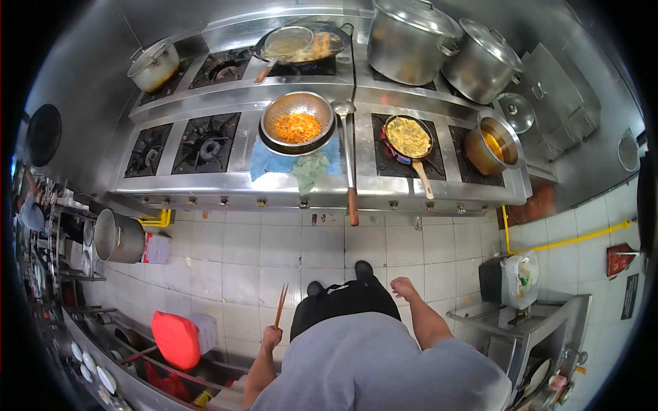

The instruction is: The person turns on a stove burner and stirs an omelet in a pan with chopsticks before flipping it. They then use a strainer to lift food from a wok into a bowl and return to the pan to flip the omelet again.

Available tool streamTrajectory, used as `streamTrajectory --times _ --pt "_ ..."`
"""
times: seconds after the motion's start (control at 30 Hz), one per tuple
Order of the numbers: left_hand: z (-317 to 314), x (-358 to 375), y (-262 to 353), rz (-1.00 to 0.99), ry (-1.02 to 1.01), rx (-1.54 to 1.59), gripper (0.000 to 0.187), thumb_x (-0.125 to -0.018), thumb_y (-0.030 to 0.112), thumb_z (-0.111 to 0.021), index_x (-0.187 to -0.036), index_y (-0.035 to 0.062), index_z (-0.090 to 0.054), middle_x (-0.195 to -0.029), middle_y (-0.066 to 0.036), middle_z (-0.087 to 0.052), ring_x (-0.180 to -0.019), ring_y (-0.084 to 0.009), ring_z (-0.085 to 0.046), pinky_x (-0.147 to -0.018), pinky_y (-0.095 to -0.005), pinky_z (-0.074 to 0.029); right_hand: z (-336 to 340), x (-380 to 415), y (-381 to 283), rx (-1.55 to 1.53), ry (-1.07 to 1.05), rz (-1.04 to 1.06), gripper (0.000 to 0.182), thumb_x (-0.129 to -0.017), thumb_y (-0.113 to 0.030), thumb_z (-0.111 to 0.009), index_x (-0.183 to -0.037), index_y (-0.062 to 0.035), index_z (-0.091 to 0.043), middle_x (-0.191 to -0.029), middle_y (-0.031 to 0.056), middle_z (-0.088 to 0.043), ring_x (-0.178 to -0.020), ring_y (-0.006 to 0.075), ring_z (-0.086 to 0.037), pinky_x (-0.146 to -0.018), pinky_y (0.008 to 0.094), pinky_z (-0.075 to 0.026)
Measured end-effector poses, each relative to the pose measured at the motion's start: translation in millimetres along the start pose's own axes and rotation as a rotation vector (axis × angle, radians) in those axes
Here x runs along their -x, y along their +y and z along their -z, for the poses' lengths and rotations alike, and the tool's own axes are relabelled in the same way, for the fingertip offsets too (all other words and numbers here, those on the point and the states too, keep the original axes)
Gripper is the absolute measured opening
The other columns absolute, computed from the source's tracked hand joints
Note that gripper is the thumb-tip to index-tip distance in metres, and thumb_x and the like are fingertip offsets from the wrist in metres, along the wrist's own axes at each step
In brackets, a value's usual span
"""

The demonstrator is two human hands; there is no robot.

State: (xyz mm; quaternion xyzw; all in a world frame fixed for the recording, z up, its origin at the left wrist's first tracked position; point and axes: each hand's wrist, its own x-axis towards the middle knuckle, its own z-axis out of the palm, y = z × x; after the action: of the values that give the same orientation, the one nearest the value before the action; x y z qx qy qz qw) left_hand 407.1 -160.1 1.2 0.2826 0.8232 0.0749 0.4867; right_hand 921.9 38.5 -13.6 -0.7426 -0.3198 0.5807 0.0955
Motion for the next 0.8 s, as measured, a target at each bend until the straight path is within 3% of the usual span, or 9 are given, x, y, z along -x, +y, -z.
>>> streamTrajectory --times 0.17,0.3,0.37,0.47,0.53,0.57,0.6,0.67,0.8 --pt "39 -17 6 -0.068 0.035 -0.183 0.031 -0.074 0.025 -0.064 -0.081 -0.0056 -0.068 -0.078 -0.025 -0.066 -0.081 -0.0387 -0.066 -0.071 -0.0438 -0.051 70 -56 -43 -0.598 -0.077 0.226 0.04 -0.086 -0.041 -0.059 -0.11 -0.0101 -0.055 -0.096 0.0063 -0.058 -0.086 0.0201 -0.056 -0.075 0.042 -0.05" --pt "55 -31 22 -0.069 0.124 -0.069 0.035 -0.075 0.03 -0.066 -0.076 -0.0052 -0.067 -0.075 -0.024 -0.066 -0.077 -0.0359 -0.067 -0.071 -0.0433 -0.051 142 -31 -177 -0.69 0.261 0.336 0.086 -0.081 -0.07 -0.052 -0.133 -0.0025 -0.039 -0.115 0.0157 -0.051 -0.095 0.0272 -0.055 -0.077 0.0447 -0.049" --pt "53 -26 35 -0.074 0.173 -0.024 0.035 -0.076 0.029 -0.066 -0.073 -0.0051 -0.066 -0.071 -0.023 -0.066 -0.072 -0.0344 -0.067 -0.069 -0.0429 -0.051 172 -43 -216 -0.636 0.324 0.389 0.091 -0.081 -0.071 -0.051 -0.139 -0.0023 -0.033 -0.124 0.0182 -0.047 -0.102 0.0295 -0.054 -0.078 0.0439 -0.05" --pt "39 -20 52 -0.079 0.178 -0.016 0.034 -0.076 0.029 -0.065 -0.074 -0.005 -0.066 -0.07 -0.022 -0.066 -0.07 -0.0334 -0.067 -0.067 -0.0424 -0.051 175 -50 -276 -0.48 0.446 0.373 0.078 -0.085 -0.065 -0.049 -0.131 -0.0025 -0.041 -0.115 0.0158 -0.056 -0.093 0.0241 -0.059 -0.07 0.0376 -0.052" --pt "21 -19 55 -0.107 0.138 -0.042 0.034 -0.077 0.029 -0.065 -0.076 -0.0049 -0.066 -0.07 -0.021 -0.066 -0.07 -0.0326 -0.067 -0.066 -0.0419 -0.051 162 -89 -287 -0.424 0.227 0.485 0.054 -0.092 -0.052 -0.049 -0.121 -0.0059 -0.049 -0.095 0.009 -0.064 -0.076 0.0163 -0.061 -0.057 0.0307 -0.052" --pt "12 -16 60 -0.072 0.092 -0.042 0.035 -0.077 0.03 -0.064 -0.077 -0.005 -0.067 -0.071 -0.021 -0.066 -0.07 -0.0324 -0.067 -0.067 -0.0418 -0.051 134 -78 -299 -0.251 0.352 0.496 0.033 -0.097 -0.038 -0.046 -0.11 -0.0088 -0.052 -0.079 0.0029 -0.064 -0.062 0.0112 -0.059 -0.046 0.0272 -0.046" --pt "3 -12 64 -0.036 0.046 -0.043 0.035 -0.077 0.03 -0.064 -0.078 -0.0051 -0.067 -0.072 -0.021 -0.066 -0.071 -0.0323 -0.067 -0.067 -0.0416 -0.051 118 -85 -301 -0.169 0.251 0.508 0.026 -0.097 -0.032 -0.045 -0.108 -0.0098 -0.052 -0.077 0.0028 -0.061 -0.06 0.0116 -0.057 -0.043 0.0278 -0.044" --pt "-13 -7 70 -0.025 -0.004 -0.041 0.036 -0.077 0.03 -0.064 -0.081 -0.0052 -0.067 -0.073 -0.021 -0.067 -0.072 -0.0321 -0.067 -0.067 -0.0413 -0.052 87 -46 -315 -0.329 0.104 0.459 0.024 -0.097 -0.032 -0.046 -0.104 -0.01 -0.053 -0.068 -0.0007 -0.053 -0.056 0.0095 -0.051 -0.041 0.026 -0.039" --pt "-25 11 91 -0.051 -0.008 -0.088 0.037 -0.077 0.031 -0.063 -0.087 -0.0048 -0.067 -0.079 -0.023 -0.067 -0.082 -0.034 -0.067 -0.074 -0.0408 -0.052 133 -78 -274 0.065 0.436 0.536 0.036 -0.094 -0.037 -0.049 -0.093 -0.0034 -0.061 -0.071 0.0107 -0.063 -0.066 0.023 -0.061 -0.054 0.0377 -0.046"
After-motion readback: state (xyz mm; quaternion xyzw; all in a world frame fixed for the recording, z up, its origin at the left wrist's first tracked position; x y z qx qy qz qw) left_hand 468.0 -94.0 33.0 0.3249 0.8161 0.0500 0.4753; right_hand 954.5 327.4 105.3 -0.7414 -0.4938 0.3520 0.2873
